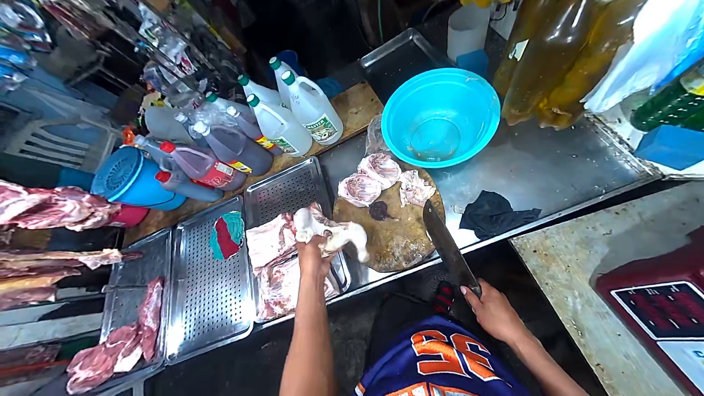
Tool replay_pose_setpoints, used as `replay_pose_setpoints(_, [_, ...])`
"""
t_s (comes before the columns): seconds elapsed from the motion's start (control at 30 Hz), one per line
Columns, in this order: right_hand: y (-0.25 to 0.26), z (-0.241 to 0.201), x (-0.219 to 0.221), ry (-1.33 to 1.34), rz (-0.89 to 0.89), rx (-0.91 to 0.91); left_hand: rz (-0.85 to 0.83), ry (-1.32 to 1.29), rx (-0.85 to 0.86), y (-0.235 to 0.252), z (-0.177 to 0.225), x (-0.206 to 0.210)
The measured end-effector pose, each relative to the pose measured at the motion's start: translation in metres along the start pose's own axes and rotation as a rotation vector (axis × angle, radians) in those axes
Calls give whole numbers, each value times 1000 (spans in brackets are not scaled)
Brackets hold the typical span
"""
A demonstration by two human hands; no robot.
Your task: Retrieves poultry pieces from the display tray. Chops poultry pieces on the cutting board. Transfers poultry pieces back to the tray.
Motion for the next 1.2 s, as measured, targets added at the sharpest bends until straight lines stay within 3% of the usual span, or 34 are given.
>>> replay_pose_setpoints(0.1, [0,2,-2,-27,-13,11,-63,-302,-54,-14,-29,-4])
replay_pose_setpoints(0.27, [-3,-13,-24,-135,-32,31,37,-231,3,-16,-86,0])
replay_pose_setpoints(0.43, [-26,-52,-3,-104,32,-14,123,52,218,-73,-83,4])
replay_pose_setpoints(0.57, [-29,-105,24,-183,47,-76,123,52,99,-107,-103,8])
replay_pose_setpoints(0.67, [-18,-129,42,-290,35,-68,135,111,72,-105,-113,6])
replay_pose_setpoints(0.87, [-1,-140,52,-393,-23,-27,33,531,155,-86,-109,-9])
replay_pose_setpoints(1.07, [1,-142,51,-408,-4,-6,77,545,246,-105,-105,-6])
replay_pose_setpoints(1.2, [-8,-164,40,-360,108,-106,57,523,234,-105,-100,-5])
Point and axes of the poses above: each hand's wrist, its own y-axis towards the middle knuckle, its own x-axis out of the palm, z = x × y, the point moved 3 cm from there along y, towards the middle knuckle, and after that the axes turned 10 degrees about -z, right-handed, at the moved point
